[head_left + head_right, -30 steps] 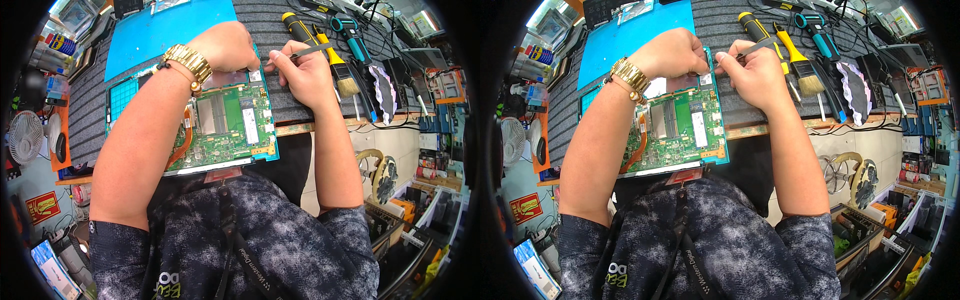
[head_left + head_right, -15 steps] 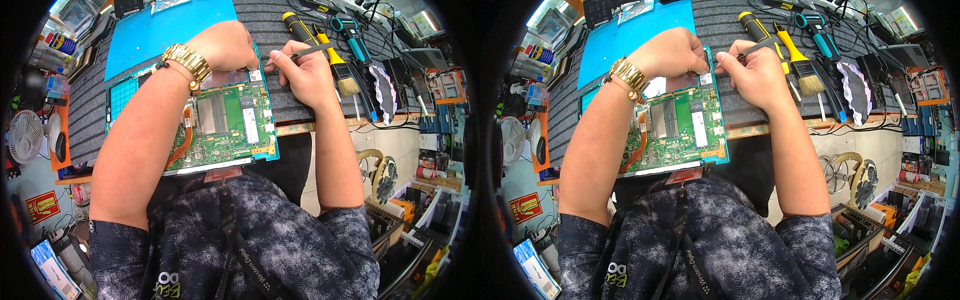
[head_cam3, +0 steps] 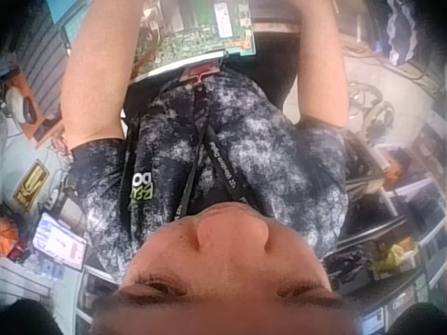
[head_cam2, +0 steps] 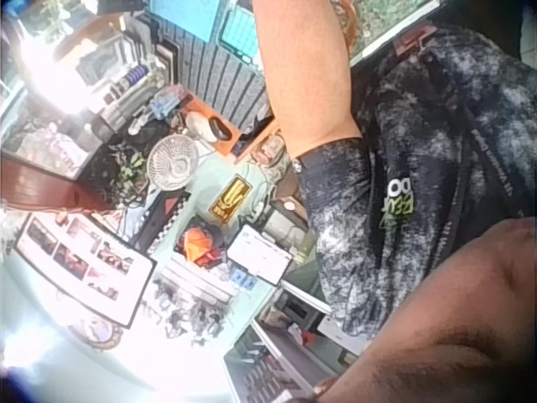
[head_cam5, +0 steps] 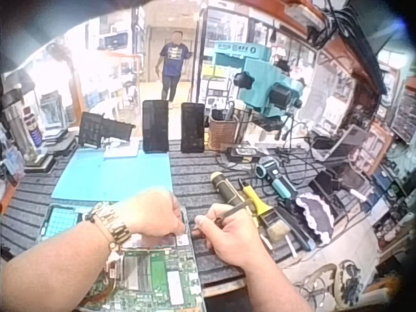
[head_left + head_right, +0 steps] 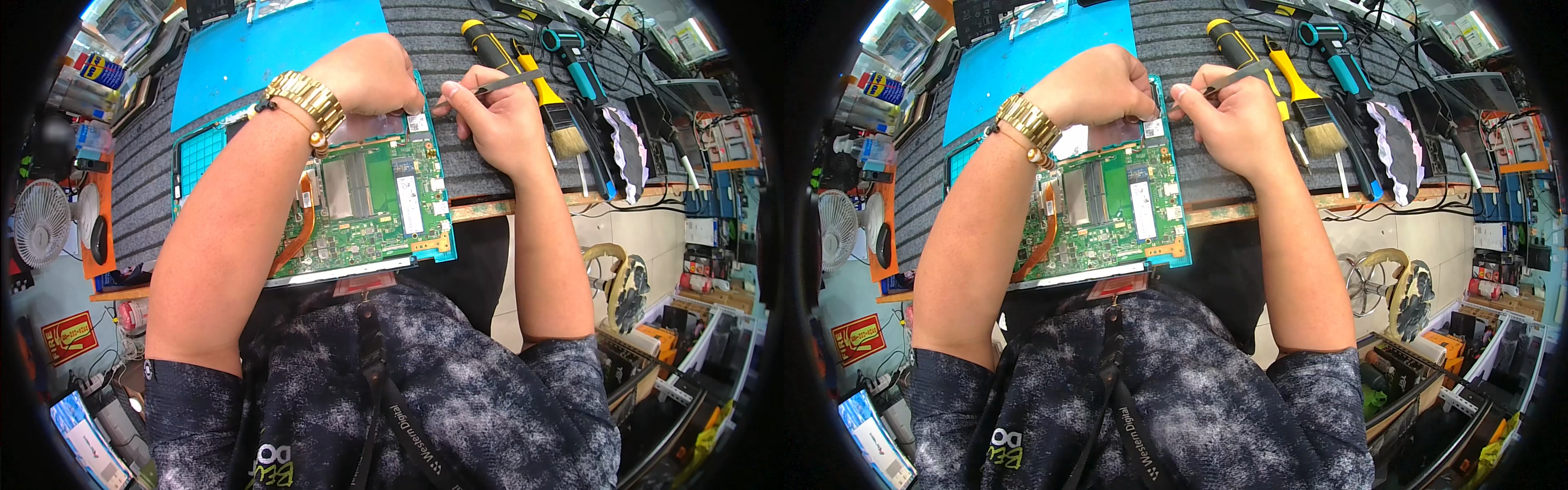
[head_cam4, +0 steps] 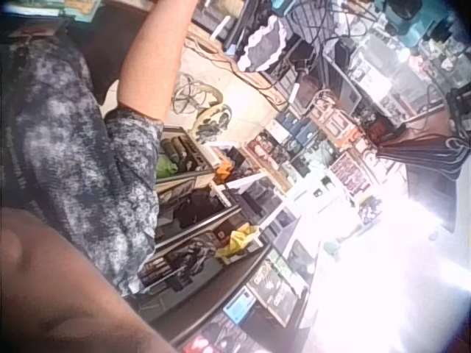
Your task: The person repairs a laptop by using a screwdriver and tweezers to secure internal components, brushes dust off a battery, and aligns the battery and a speaker within the laptop chassis.
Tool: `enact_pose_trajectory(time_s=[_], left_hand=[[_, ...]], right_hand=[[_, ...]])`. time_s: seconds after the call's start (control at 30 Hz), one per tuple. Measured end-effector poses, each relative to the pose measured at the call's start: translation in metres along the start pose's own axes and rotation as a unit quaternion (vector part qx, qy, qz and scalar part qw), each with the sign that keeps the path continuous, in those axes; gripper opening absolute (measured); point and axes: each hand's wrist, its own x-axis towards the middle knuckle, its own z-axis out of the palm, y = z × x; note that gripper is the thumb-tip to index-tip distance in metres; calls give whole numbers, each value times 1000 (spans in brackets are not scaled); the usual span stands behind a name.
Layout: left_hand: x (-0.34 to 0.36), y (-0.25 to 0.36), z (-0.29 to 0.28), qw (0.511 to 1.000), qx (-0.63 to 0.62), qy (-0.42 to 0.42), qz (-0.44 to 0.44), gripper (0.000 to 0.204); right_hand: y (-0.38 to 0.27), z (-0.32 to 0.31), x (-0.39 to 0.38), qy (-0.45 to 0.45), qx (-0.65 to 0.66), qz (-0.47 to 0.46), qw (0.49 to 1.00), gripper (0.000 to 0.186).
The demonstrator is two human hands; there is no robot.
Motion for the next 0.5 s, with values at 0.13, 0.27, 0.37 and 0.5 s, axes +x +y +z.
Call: enact_pose_trajectory(time_s=[0.13,0.27,0.37,0.5], left_hand=[[1,-1,1,1000,4,5,12,25],[0,0,1,1000,7,10,18,26],[-1,1,0,1000,6,7,19,27],[-1,1,0,1000,12,5,19,28]], right_hand=[[0,0,0,-2,-5,-1,1000,29],[-2,0,0,0,-9,0,1000,29],[-2,1,0,0,-12,-2,1000,28],[-2,1,0,1,-22,-6,1000,28]])
